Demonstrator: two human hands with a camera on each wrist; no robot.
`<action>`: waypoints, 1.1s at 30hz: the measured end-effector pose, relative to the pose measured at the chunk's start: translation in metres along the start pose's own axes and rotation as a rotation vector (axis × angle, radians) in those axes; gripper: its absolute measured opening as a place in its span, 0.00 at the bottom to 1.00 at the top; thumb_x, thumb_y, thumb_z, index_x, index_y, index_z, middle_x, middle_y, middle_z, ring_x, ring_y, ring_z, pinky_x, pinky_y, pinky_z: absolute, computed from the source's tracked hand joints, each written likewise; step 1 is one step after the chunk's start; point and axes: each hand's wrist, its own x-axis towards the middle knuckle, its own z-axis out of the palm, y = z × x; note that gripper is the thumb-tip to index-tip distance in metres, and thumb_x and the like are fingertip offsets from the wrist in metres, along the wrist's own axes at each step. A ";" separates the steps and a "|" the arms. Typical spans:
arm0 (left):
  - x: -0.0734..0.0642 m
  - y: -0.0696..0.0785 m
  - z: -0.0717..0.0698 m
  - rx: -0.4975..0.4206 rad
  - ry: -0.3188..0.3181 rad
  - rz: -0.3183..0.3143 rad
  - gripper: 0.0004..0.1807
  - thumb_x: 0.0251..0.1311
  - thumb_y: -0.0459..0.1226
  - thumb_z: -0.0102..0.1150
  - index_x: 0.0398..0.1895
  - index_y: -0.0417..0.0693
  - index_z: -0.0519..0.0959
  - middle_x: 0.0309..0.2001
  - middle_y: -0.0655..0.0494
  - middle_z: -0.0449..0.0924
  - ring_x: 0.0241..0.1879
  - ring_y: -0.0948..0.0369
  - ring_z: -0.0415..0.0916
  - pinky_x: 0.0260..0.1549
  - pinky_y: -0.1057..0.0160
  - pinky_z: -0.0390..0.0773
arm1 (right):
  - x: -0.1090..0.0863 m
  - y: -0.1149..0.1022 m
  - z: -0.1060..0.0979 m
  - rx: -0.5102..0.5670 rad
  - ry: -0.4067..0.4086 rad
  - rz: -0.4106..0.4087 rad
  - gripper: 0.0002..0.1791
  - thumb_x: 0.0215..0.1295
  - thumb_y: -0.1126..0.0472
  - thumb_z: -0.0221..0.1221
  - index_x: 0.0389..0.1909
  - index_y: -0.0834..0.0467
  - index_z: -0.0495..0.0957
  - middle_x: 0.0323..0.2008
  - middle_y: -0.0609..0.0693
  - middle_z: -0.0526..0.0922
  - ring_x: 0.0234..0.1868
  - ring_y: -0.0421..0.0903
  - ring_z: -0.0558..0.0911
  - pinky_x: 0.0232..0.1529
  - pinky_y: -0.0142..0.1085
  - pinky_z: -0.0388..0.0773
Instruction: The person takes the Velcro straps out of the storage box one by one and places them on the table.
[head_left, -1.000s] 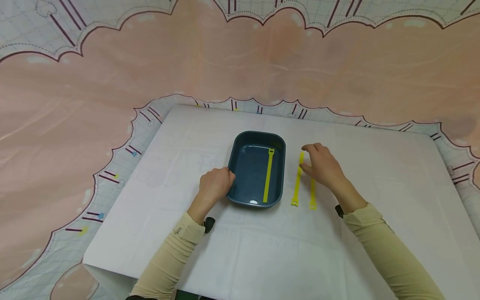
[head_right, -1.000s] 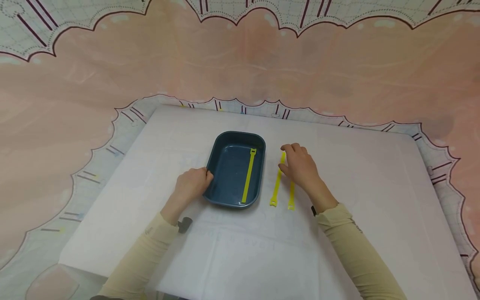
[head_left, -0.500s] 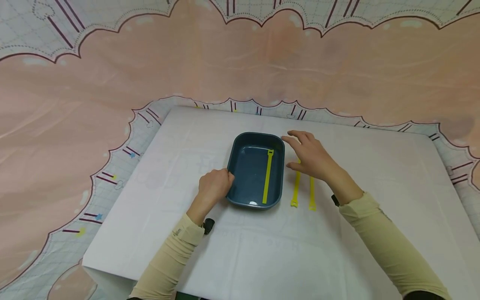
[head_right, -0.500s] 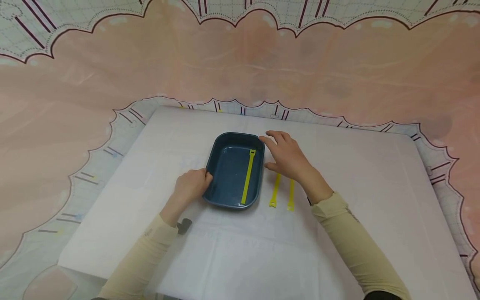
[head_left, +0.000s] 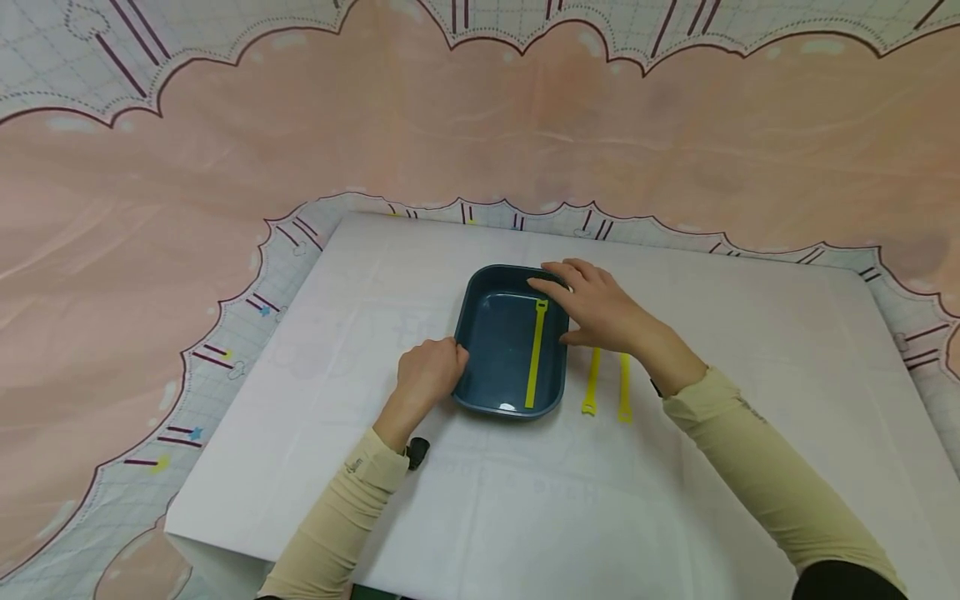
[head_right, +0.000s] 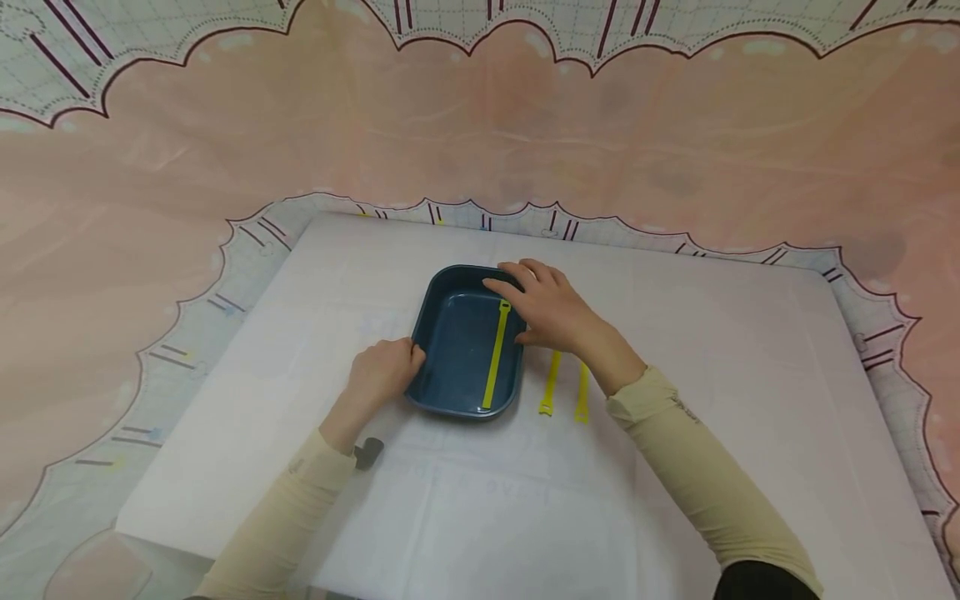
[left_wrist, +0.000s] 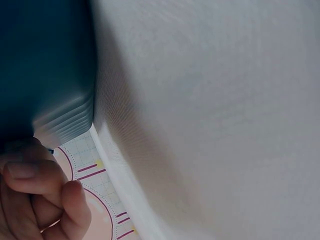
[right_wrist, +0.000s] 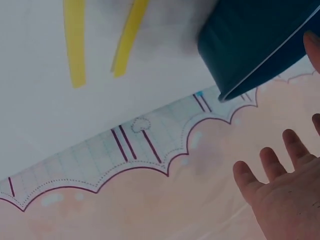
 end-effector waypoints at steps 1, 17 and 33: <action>0.000 0.000 0.000 -0.001 -0.001 -0.001 0.18 0.69 0.41 0.43 0.25 0.42 0.76 0.20 0.50 0.73 0.19 0.54 0.72 0.19 0.57 0.70 | 0.001 0.000 0.000 0.001 -0.008 -0.002 0.56 0.46 0.49 0.76 0.75 0.49 0.55 0.74 0.56 0.53 0.72 0.60 0.52 0.66 0.60 0.54; -0.004 0.003 -0.004 0.004 -0.016 -0.021 0.18 0.68 0.42 0.43 0.26 0.42 0.77 0.21 0.49 0.74 0.20 0.54 0.72 0.20 0.56 0.71 | 0.014 -0.008 0.003 -0.003 -0.091 -0.056 0.58 0.46 0.50 0.76 0.76 0.47 0.52 0.75 0.56 0.50 0.73 0.61 0.51 0.65 0.62 0.53; -0.003 0.001 -0.002 -0.003 -0.015 -0.023 0.18 0.69 0.42 0.43 0.27 0.41 0.78 0.21 0.50 0.74 0.19 0.54 0.73 0.19 0.56 0.71 | 0.025 -0.022 0.011 -0.027 -0.228 -0.046 0.55 0.48 0.51 0.75 0.75 0.49 0.54 0.72 0.58 0.56 0.71 0.61 0.55 0.63 0.61 0.58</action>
